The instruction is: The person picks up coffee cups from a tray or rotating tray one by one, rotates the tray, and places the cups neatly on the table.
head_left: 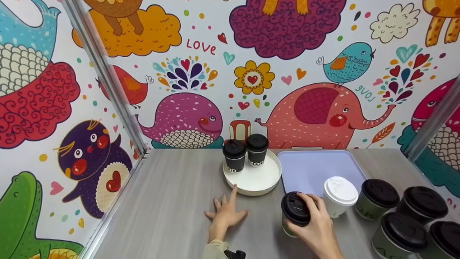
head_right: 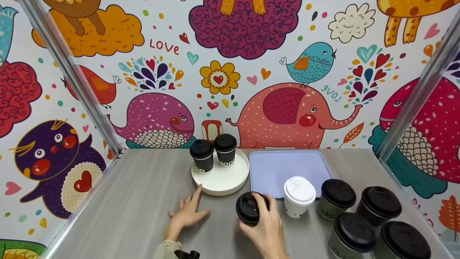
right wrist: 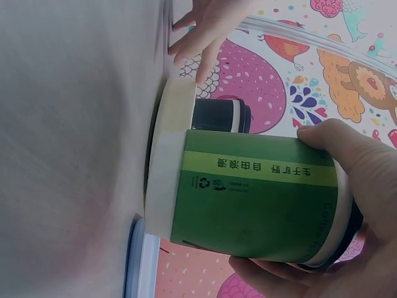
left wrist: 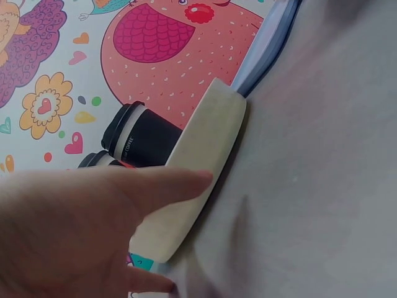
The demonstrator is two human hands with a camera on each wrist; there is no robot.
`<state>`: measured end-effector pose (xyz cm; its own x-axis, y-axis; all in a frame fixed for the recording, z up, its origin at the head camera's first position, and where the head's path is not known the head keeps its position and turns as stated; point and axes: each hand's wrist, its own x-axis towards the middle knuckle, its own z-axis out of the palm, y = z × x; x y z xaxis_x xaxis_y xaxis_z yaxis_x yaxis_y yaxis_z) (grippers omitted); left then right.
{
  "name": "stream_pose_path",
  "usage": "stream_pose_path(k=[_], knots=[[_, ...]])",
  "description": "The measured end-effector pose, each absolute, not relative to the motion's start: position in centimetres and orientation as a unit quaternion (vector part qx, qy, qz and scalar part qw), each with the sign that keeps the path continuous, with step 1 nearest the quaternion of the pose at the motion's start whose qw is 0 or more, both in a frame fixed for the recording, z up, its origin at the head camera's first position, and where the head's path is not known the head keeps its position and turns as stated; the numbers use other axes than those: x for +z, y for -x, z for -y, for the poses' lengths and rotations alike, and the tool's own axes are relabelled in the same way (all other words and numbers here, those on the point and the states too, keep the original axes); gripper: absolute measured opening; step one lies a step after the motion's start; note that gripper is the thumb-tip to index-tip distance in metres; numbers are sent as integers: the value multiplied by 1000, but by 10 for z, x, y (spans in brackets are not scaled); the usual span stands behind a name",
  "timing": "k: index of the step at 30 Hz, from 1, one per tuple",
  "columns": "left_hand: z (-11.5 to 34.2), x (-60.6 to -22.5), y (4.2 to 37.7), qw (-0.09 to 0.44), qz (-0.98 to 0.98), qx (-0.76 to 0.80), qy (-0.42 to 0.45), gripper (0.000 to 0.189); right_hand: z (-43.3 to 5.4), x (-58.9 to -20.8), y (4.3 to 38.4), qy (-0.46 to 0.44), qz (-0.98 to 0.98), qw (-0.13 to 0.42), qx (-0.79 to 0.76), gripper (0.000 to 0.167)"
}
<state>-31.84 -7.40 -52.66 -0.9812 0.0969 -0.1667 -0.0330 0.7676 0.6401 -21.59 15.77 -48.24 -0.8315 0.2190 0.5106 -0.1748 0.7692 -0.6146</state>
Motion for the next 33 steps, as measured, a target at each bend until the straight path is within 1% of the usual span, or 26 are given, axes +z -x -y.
stream_pose_path(k=[6,12,19,22,28,33], knots=[[75,-527,319,94,-936,339,-19,92,-160,-480,215,21,900,273,340,77],[75,-527,319,100,-931,351,-16,91,-163,-475,213,31,910,237,338,76],[75,-526,318,101,-930,352,-13,91,-166,-469,212,39,915,220,335,73],[75,-526,318,101,-930,353,-13,91,-168,-466,211,46,920,202,333,73],[75,-526,318,97,-931,351,-14,91,-172,-463,211,56,929,162,328,76],[75,-526,319,100,-932,349,-13,91,-175,-462,211,54,932,152,325,78]])
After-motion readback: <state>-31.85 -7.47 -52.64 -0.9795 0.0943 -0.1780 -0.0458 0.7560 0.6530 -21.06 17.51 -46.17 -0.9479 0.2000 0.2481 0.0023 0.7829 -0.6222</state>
